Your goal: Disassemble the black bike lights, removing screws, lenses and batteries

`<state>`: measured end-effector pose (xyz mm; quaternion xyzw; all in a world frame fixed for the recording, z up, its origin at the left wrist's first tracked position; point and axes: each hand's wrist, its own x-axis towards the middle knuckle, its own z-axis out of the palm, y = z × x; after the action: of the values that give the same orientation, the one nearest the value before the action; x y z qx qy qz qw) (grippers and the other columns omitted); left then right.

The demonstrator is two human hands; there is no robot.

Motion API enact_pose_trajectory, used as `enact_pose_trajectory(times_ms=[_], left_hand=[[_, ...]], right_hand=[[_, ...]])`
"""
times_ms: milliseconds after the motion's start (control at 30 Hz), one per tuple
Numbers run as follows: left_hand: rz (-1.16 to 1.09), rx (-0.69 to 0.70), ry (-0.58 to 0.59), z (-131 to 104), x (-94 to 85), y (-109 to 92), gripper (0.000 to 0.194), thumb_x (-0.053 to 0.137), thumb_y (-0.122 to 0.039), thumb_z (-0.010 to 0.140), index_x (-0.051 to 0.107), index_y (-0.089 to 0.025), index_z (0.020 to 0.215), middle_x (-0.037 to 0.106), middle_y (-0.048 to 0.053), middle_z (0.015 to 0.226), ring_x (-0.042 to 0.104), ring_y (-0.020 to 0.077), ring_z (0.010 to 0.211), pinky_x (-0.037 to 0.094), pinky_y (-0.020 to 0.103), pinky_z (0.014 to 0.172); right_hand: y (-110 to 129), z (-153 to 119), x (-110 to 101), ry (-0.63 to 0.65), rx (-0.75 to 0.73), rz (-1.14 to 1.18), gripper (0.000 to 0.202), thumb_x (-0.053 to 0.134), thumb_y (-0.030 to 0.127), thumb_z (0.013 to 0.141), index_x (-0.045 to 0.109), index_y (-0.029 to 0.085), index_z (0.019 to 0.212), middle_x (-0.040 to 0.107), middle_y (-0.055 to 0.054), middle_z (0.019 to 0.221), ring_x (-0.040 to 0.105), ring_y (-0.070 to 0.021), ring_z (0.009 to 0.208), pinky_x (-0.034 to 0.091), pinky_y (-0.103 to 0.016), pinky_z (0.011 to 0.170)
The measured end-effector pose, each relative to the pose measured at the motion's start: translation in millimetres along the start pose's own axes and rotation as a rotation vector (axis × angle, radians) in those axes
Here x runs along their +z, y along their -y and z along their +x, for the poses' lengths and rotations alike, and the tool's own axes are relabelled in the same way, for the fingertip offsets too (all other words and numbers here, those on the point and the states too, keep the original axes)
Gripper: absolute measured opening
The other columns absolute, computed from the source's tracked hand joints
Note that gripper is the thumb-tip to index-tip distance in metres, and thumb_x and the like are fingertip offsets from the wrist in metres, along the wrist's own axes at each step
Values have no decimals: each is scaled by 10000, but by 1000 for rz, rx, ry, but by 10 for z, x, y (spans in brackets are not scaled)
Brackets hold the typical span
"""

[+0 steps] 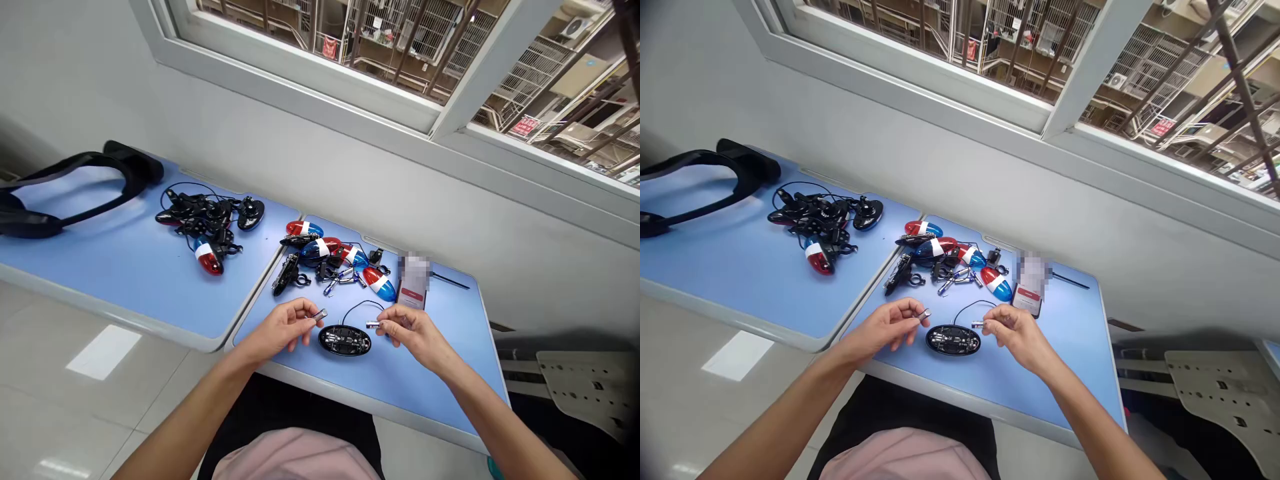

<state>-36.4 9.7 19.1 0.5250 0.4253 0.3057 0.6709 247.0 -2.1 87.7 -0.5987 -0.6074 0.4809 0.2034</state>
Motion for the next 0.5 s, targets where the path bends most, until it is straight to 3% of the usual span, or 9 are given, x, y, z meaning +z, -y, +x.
enact_pose_trajectory(times_ms=[100,233,367,500], left_hand=[[-439,-127,209,27,29,20,377,727,-436,783,548,-197,1013,621,29,861,536,92,561,285,164,369],[-600,-139,256,69,114,48,429,794,-493,697,588,-179,905,558,17,795,490,89,559,222,163,347],[-338,-24,105,38,196,111,503,723,-620,721,515,-170,636,397,-45,587,319,68,498,214,197,412],[90,182,-147,-47,283,186,499,662,-540,806,446,-176,540,413,-37,568,366,92,547,302,240,528]], right_hand=[[-86,-38,56,-13,57,135,383,669,557,780,673,179,841,589,14,624,449,-109,545,365,-262,535],[-63,74,134,7,35,152,343,738,479,723,645,182,868,568,32,649,470,-110,598,362,-248,568],[-41,227,160,61,12,86,292,704,427,745,643,175,880,484,61,611,390,-96,556,321,-250,552],[-6,289,138,126,-11,16,243,678,401,781,670,180,879,598,8,719,468,-126,646,375,-275,624]])
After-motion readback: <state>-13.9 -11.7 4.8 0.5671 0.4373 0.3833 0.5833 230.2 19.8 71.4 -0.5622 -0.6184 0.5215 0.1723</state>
